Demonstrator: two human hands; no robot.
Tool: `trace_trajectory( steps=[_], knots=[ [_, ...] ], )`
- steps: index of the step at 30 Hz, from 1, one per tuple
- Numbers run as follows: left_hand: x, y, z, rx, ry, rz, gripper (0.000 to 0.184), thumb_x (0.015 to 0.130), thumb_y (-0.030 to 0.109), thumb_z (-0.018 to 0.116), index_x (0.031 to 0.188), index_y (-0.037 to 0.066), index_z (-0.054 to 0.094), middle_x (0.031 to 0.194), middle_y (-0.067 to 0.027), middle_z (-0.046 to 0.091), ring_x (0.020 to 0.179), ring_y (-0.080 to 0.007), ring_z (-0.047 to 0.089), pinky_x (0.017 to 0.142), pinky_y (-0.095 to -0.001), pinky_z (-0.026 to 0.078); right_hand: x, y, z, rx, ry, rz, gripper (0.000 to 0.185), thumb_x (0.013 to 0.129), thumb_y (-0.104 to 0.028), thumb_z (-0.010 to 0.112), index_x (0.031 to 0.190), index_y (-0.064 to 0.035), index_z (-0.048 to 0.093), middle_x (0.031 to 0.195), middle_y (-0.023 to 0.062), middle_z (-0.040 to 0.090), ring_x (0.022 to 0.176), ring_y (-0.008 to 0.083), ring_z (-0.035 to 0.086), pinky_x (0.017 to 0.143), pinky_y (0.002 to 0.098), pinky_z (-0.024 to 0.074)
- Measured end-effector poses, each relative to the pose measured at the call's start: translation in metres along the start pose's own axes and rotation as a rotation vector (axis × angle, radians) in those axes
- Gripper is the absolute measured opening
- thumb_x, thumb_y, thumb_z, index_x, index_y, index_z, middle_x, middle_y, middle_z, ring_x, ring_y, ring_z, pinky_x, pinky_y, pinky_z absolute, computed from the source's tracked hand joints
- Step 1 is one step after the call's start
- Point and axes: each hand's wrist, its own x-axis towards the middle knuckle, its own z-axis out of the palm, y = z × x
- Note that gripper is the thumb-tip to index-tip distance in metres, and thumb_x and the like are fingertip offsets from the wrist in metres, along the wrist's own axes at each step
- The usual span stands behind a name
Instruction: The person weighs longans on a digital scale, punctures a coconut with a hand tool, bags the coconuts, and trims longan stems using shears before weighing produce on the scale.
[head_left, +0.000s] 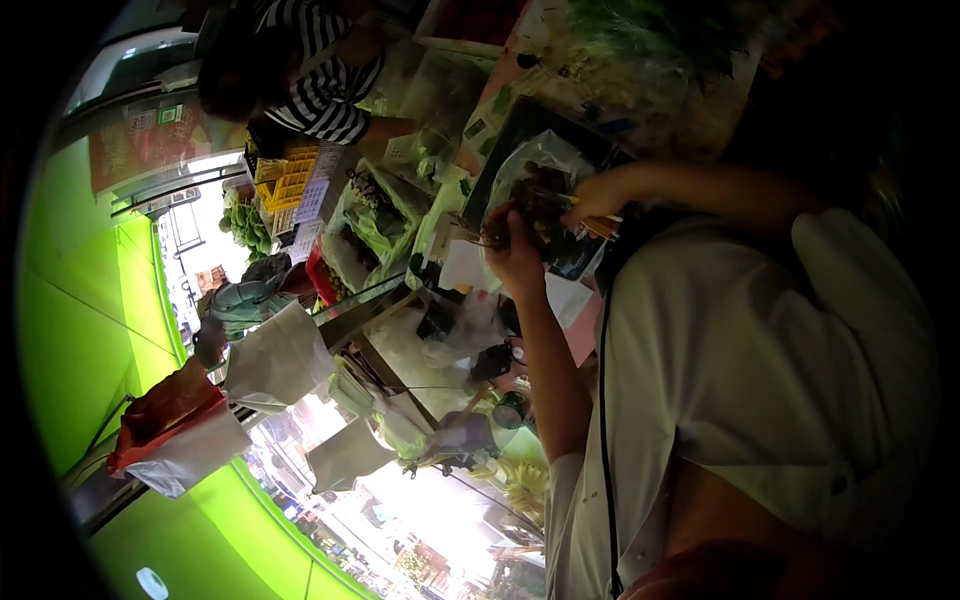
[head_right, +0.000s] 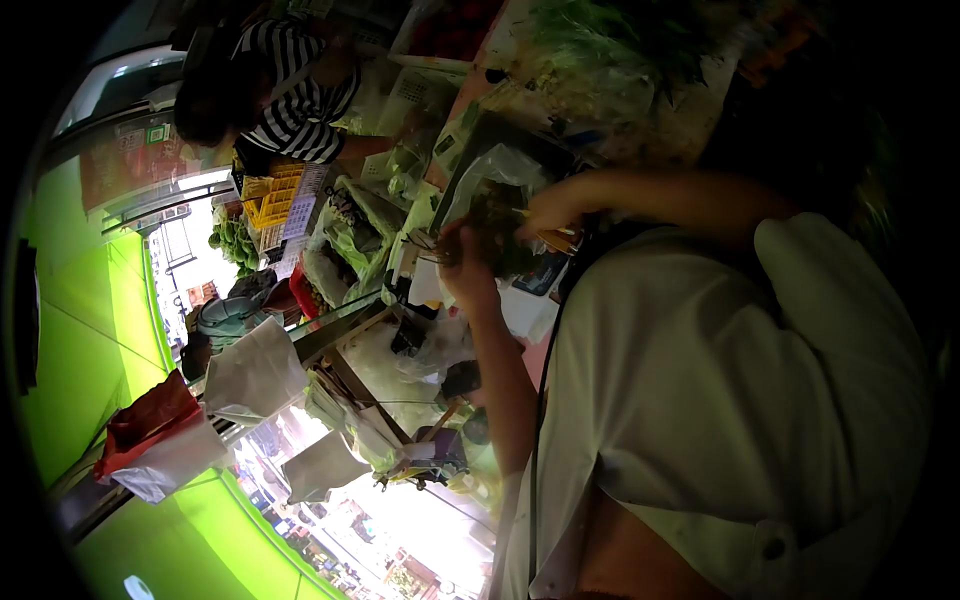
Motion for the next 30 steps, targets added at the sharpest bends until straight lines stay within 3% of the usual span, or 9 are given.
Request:
trace_trajectory(
  steps=[2,5,7,13,16,20,22,26,30],
  knots=[
    [0.002,-0.003,-0.001,-0.030,-0.047,-0.012,0.016,0.101,0.006,0.057,0.114,0.000,0.063,0.107,-0.0063,0.067,0.097,-0.0139,0.061,0.087,-0.0283,0.048,0.006,0.000,0.002,-0.064,0.025,-0.061,0.054,0.101,-0.051,0.054,0.093,0.0001,0.068,0.077,0.0130,0.071,0.070,0.0204,0.070,0.057,0.0336,0.0519],
    [0.004,0.005,-0.003,0.025,-0.038,-0.046,0.016,0.101,0.006,0.057,0.114,0.000,0.064,0.107,-0.0061,0.067,0.097,-0.0138,0.061,0.088,-0.0282,0.048,0.002,-0.007,0.006,-0.042,0.118,-0.132,0.055,0.098,-0.054,0.054,0.099,-0.0018,0.072,0.085,0.0131,0.074,0.075,0.0214,0.070,0.066,0.0359,0.0536],
    [0.003,0.018,-0.002,0.021,-0.011,-0.030,0.016,0.101,0.006,0.058,0.114,0.000,0.064,0.107,-0.0059,0.067,0.098,-0.0137,0.061,0.088,-0.0281,0.048,-0.003,-0.010,0.005,-0.248,0.200,-0.110,0.054,0.099,-0.052,0.053,0.097,-0.0020,0.072,0.085,0.0117,0.074,0.075,0.0215,0.070,0.068,0.0363,0.0534],
    [0.006,-0.003,-0.010,0.030,-0.042,0.015,0.015,0.100,0.007,0.059,0.113,0.000,0.065,0.106,-0.0053,0.067,0.097,-0.0133,0.061,0.088,-0.0284,0.048,0.000,-0.004,0.005,-0.208,0.100,-0.137,0.058,0.100,-0.054,0.050,0.091,-0.0008,0.072,0.077,0.0110,0.073,0.068,0.0232,0.068,0.068,0.0381,0.0524],
    [0.004,0.006,-0.005,0.025,-0.078,-0.007,0.015,0.100,0.008,0.060,0.112,0.001,0.065,0.105,-0.0049,0.067,0.098,-0.0133,0.060,0.087,-0.0281,0.048,0.003,-0.012,0.008,-0.054,0.116,-0.200,0.060,0.099,-0.055,0.051,0.087,-0.0004,0.071,0.076,0.0112,0.072,0.067,0.0235,0.068,0.065,0.0375,0.0515],
    [0.010,0.005,-0.012,-0.038,-0.003,-0.015,0.015,0.101,0.008,0.059,0.113,0.000,0.064,0.109,-0.0066,0.067,0.100,-0.0145,0.061,0.087,-0.0309,0.051,-0.006,-0.017,0.008,-0.198,0.238,-0.124,0.059,0.099,-0.055,0.052,0.091,-0.0005,0.071,0.078,0.0124,0.072,0.071,0.0236,0.070,0.067,0.0372,0.0537],
    [0.010,0.017,-0.008,-0.350,0.237,-0.091,0.016,0.102,0.009,0.057,0.115,0.000,0.061,0.116,-0.0092,0.065,0.102,-0.0168,0.062,0.085,-0.0349,0.057,-0.010,-0.009,0.003,0.192,0.101,-0.035,0.055,0.099,-0.054,0.054,0.098,-0.0009,0.069,0.081,0.0141,0.072,0.075,0.0258,0.071,0.069,0.0386,0.0564],
    [0.015,0.019,-0.013,-0.348,0.253,-0.060,0.018,0.101,0.007,0.058,0.118,0.005,0.061,0.117,-0.0082,0.063,0.105,-0.0196,0.061,0.085,-0.0405,0.057,-0.043,-0.030,0.008,0.345,-0.074,0.038,0.053,0.099,-0.052,0.055,0.106,-0.0002,0.067,0.089,0.0176,0.073,0.078,0.0288,0.072,0.071,0.0434,0.0588],
    [0.011,0.022,-0.002,-0.305,0.200,-0.033,0.017,0.103,0.009,0.056,0.116,0.000,0.060,0.117,-0.0085,0.064,0.105,-0.0176,0.062,0.085,-0.0344,0.058,-0.019,-0.026,0.017,0.295,-0.153,0.024,0.053,0.099,-0.049,0.058,0.108,0.0018,0.065,0.100,0.0223,0.073,0.081,0.0300,0.073,0.070,0.0445,0.0584]
  ],
)
